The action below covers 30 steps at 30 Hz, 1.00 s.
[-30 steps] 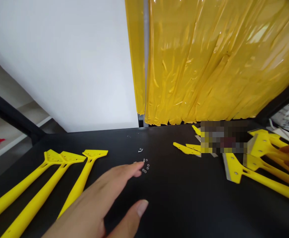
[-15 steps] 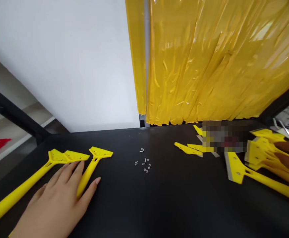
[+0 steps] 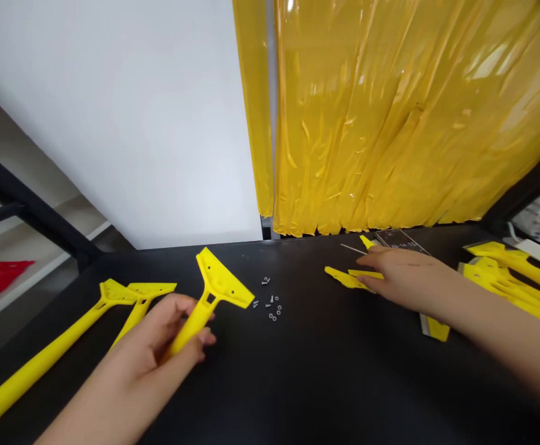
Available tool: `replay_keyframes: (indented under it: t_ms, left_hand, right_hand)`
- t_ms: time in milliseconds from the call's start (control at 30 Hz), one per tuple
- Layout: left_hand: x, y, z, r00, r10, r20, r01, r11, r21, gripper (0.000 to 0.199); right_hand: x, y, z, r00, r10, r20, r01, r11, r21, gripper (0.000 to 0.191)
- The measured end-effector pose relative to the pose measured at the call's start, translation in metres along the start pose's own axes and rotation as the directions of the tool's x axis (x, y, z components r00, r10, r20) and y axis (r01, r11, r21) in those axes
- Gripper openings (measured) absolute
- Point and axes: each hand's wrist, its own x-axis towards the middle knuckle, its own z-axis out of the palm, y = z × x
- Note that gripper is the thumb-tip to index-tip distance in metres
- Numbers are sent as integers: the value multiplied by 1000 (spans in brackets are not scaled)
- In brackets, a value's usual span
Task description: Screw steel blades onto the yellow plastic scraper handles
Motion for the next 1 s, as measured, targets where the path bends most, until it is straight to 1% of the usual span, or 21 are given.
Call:
replay_keyframes:
  t_ms: [33,67,100,167,233,300,333,400,500,533,633,700,733,833,933,1000]
  left_hand:
    - [-2,10,9,994,-55,99,67,991,-115,22]
    - [-3,18,18,970,-98,221,145,968,-207,20]
    - [-3,26,28,954,-117,276,198,937,-289,23]
    - [0,38,48,921,-157,356,295,879,-374,42]
    - [5,46,64,885,-179,431,363,844,-395,36]
    - [10,50,75,847,-178,501,408,822,-397,27]
    - [13,52,78,840,-177,512,416,816,-401,25]
    - [15,52,83,845,-181,504,424,802,-422,24]
    - [14,46,87,860,-207,467,437,769,-466,33]
    - [13,42,88,857,-215,468,450,756,-475,36]
    - [13,34,91,833,-246,496,496,730,-471,38]
    - [13,33,92,812,-266,520,525,722,-451,36]
    - [13,33,92,809,-274,521,532,719,-448,34]
    - [13,34,92,815,-267,514,528,709,-468,25]
    - [14,33,92,816,-262,515,525,707,-473,23]
    - [15,31,92,810,-255,529,526,715,-461,24]
  right_hand:
    - [0,-3,4,1000,-25,11,25,1000,12,29]
    - [-1,-6,6,998,-55,22,55,998,26,26]
    - [-2,-9,7,996,-86,32,85,996,40,23]
    - [-5,-15,6,989,-139,48,135,989,64,19]
    - [-8,-21,6,984,-172,55,167,982,83,16]
    - [-11,-25,7,980,-190,58,183,978,102,15]
    - [-12,-26,7,979,-195,58,188,976,114,14]
    - [-13,-26,7,978,-201,56,191,971,144,14]
    - [-14,-29,1,972,-225,67,206,955,211,8]
    - [-14,-31,-2,968,-240,74,217,947,235,11]
    - [-16,-40,-9,952,-291,94,252,921,297,19]
    - [-17,-45,-9,945,-310,107,263,911,317,21]
    - [-17,-47,-6,944,-311,108,264,911,317,22]
    - [-14,-45,4,964,-256,72,229,937,265,23]
    - [-12,-44,12,984,-176,25,168,967,191,29]
    - [-12,-46,15,983,-182,30,174,967,184,29]
